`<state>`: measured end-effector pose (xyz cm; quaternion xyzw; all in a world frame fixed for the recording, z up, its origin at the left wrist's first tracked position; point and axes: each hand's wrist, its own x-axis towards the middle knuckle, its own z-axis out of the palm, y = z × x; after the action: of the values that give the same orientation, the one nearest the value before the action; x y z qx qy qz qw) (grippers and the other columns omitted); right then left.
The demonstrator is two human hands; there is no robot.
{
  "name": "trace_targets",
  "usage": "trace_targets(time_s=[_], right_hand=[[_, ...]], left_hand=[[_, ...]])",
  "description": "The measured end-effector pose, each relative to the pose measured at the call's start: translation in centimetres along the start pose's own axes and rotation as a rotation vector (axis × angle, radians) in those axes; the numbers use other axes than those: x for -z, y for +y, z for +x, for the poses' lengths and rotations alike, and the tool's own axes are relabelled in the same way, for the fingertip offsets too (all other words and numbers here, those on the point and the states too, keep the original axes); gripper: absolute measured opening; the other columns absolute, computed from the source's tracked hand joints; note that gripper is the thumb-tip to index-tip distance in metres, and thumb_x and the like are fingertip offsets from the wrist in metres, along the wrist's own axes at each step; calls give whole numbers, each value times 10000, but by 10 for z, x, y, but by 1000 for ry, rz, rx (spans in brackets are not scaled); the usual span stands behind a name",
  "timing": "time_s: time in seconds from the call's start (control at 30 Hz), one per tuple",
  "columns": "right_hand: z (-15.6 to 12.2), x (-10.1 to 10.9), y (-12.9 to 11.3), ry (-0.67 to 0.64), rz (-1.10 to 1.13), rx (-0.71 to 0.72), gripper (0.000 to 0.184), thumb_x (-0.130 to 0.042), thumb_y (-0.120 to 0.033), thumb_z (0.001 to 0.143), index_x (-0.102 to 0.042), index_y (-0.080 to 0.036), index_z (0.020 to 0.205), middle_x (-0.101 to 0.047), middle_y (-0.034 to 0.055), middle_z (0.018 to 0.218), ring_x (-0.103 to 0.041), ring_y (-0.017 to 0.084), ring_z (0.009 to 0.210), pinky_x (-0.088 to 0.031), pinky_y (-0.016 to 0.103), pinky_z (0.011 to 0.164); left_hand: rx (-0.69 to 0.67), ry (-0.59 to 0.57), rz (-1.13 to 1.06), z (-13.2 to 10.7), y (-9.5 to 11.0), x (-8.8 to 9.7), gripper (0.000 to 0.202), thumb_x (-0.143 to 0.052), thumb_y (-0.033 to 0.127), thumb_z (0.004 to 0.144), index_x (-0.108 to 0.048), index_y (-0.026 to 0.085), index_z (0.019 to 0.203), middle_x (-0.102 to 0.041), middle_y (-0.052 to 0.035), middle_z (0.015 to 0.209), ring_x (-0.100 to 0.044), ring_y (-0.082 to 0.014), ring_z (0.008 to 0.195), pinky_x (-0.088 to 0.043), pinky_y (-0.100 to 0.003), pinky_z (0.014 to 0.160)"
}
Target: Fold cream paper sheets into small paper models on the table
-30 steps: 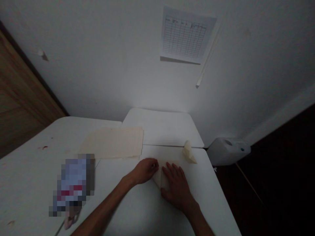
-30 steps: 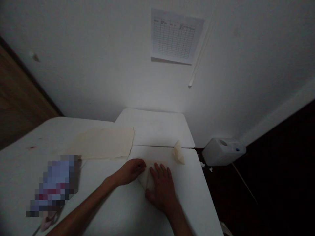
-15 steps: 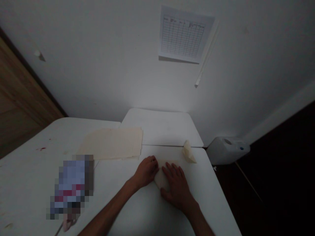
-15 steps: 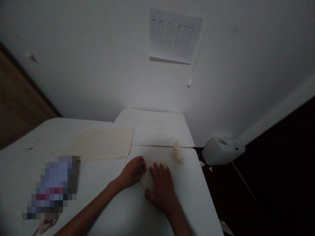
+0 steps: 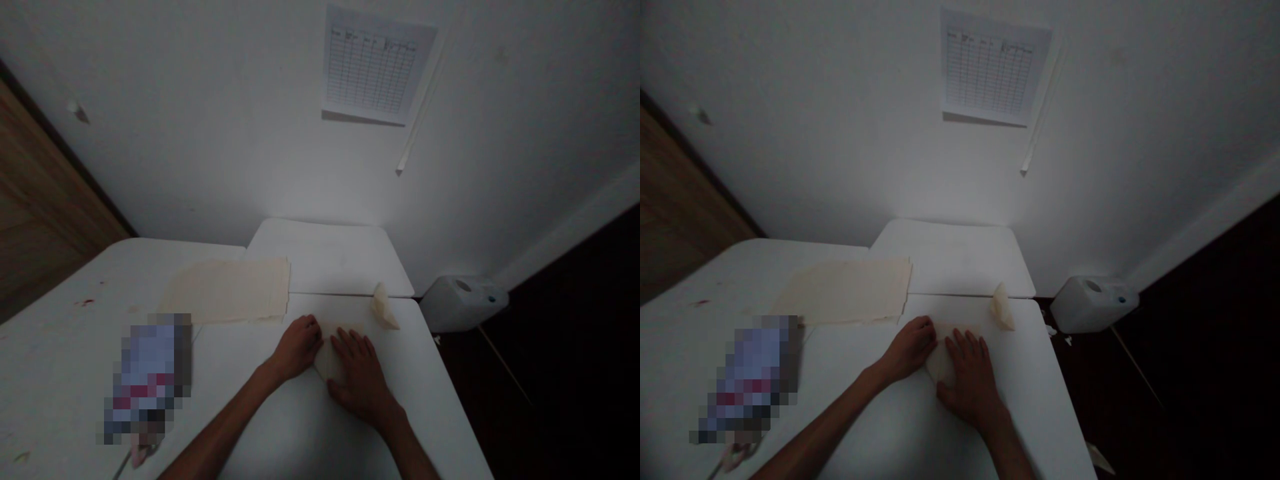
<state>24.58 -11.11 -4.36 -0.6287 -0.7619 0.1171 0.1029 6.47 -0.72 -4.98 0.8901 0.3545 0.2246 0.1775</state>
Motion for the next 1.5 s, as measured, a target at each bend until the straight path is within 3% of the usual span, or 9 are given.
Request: trace_targets(time_s=[0.23,1.5], right_hand=[[-1,1,4,-9,26,14,759,-572,-456,786,-300,-255,1466,-191,12,1562,-130,270,1426,-38,469,1155],[-1,1,3,-20,13,14,764,-566,-436,787,-279,-250,1470,-208,18,1557,-130,269,1425,-55,479,1155]], left_hand=[[-14,30,0,-4,-1,-5,40,-538,165,838,-574,181,829,-555,-76,928,-527,-223,895,-441,-365,813],[-48,66,65,-5,0,-9,93,-534,166,870,-605,198,920,-558,-68,959,-504,-223,905,-421,-360,806]])
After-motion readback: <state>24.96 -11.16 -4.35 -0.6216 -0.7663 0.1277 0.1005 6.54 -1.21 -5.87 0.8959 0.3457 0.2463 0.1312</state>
